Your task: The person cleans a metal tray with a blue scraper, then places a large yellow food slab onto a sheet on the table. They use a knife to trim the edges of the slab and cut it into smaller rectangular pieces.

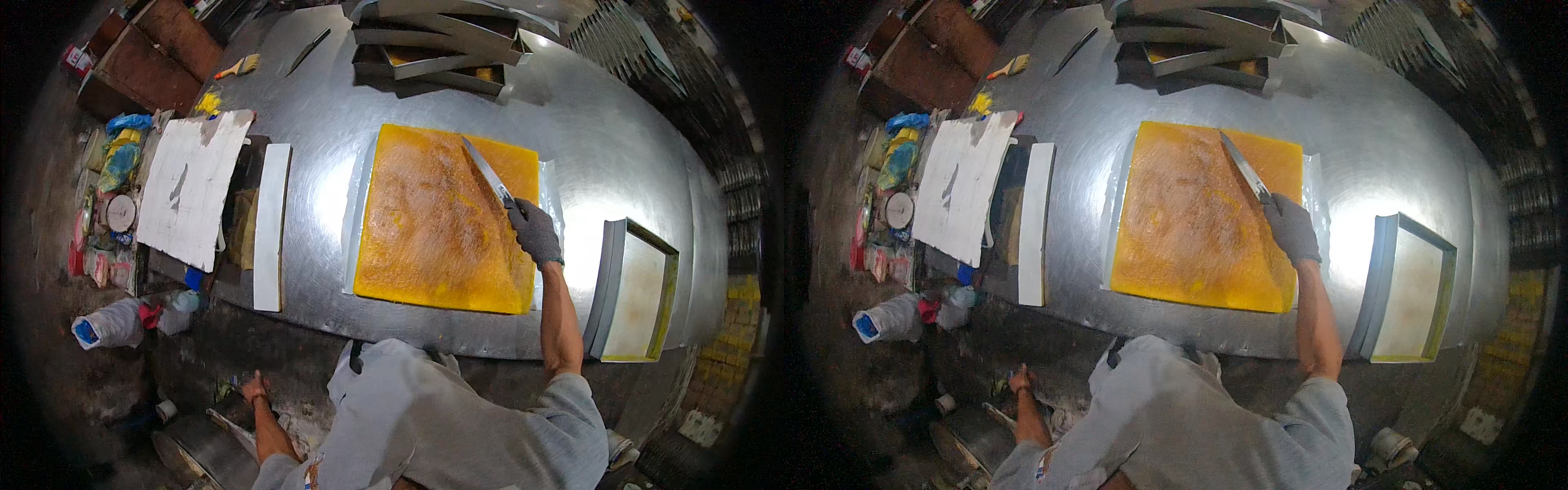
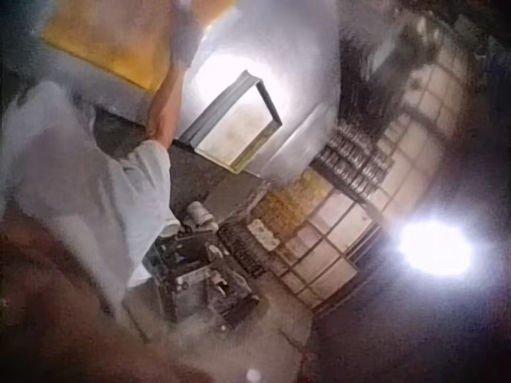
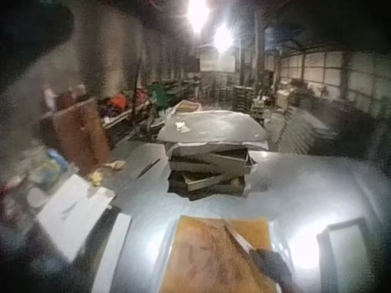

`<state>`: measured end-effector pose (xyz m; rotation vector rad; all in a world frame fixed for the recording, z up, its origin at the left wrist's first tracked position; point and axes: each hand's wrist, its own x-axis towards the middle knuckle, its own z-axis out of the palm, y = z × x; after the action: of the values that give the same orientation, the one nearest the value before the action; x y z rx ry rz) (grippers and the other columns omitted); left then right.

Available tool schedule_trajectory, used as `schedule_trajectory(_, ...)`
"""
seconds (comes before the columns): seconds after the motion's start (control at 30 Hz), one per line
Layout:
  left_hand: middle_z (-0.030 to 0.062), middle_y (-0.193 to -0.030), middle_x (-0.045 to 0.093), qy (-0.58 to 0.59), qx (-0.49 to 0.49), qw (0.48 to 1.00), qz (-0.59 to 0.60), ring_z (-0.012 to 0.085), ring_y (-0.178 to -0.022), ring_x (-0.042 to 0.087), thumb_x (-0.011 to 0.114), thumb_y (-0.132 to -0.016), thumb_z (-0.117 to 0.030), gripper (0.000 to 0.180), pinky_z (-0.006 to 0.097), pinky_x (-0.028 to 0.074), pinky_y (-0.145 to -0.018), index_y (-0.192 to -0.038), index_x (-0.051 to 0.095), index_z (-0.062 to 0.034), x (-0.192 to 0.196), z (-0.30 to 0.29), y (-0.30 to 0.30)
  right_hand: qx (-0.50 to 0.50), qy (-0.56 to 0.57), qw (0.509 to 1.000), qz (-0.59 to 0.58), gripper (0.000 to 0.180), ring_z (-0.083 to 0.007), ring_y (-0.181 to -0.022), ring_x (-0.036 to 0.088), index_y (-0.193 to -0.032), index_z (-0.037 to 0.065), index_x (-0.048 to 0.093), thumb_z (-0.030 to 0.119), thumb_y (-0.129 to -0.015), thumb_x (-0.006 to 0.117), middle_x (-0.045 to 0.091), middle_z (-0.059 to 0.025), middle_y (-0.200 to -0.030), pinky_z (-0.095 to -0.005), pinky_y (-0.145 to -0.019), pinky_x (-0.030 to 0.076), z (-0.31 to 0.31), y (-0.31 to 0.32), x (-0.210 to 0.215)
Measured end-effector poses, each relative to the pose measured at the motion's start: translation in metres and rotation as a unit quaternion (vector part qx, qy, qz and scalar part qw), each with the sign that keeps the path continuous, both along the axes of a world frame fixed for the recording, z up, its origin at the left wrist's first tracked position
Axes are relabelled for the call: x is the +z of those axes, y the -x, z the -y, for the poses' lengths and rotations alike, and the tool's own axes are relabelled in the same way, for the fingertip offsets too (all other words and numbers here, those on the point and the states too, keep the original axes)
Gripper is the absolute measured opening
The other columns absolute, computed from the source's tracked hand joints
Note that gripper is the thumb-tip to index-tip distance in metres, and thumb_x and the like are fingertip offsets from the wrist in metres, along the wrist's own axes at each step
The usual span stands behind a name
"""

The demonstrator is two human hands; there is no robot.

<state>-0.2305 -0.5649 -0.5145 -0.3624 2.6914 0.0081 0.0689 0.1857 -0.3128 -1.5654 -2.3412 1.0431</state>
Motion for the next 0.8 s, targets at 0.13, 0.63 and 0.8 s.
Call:
schedule_trajectory(0.13,0.0143,-0.081,0.072,0.114,0.05,0.99,0.073,0.0291,-0.073,0.068,0.067,-0.09,-0.055,0.057,0.044,0.055,-0.071,-0.08,0.075,0.0008,0.008,-0.001,-0.047,-0.027,0.039,0.998,0.033,0.037,-0.0229,-0.061,0.064,-0.11,0.003,0.067,0.036,-0.098,0.054,0.067,-0.0156,-0.081,-0.0372,-0.059,0.051,-0.015,0.015,0.031)
schedule_trajectory(0.63,0.0161,-0.088,0.061,-0.3,-0.388,0.866,-0.096,0.0377,-0.088,0.062,0.058,-0.093,-0.016,0.018,0.044,0.049,-0.078,-0.086,0.06,0.0004,0.135,-0.258,0.016,0.017,0.067,0.989,0.133,0.04,-0.0169,-0.057,0.059,-0.095,0.001,0.067,0.039,-0.099,0.054,0.062,-0.009,-0.072,-0.0337,-0.056,0.05,-0.07,0.037,0.062)
schedule_trajectory(0.8,0.0148,-0.091,0.064,-0.399,-0.479,0.775,-0.104,0.0399,-0.086,0.061,0.063,-0.089,-0.011,0.013,0.045,0.049,-0.078,-0.089,0.062,0.0026,0.177,-0.432,0.071,-0.01,0.1,0.985,0.143,0.04,-0.014,-0.059,0.059,-0.109,0.006,0.071,0.041,-0.098,0.057,0.062,-0.0056,-0.072,-0.0304,-0.057,0.051,-0.086,0.035,0.081)
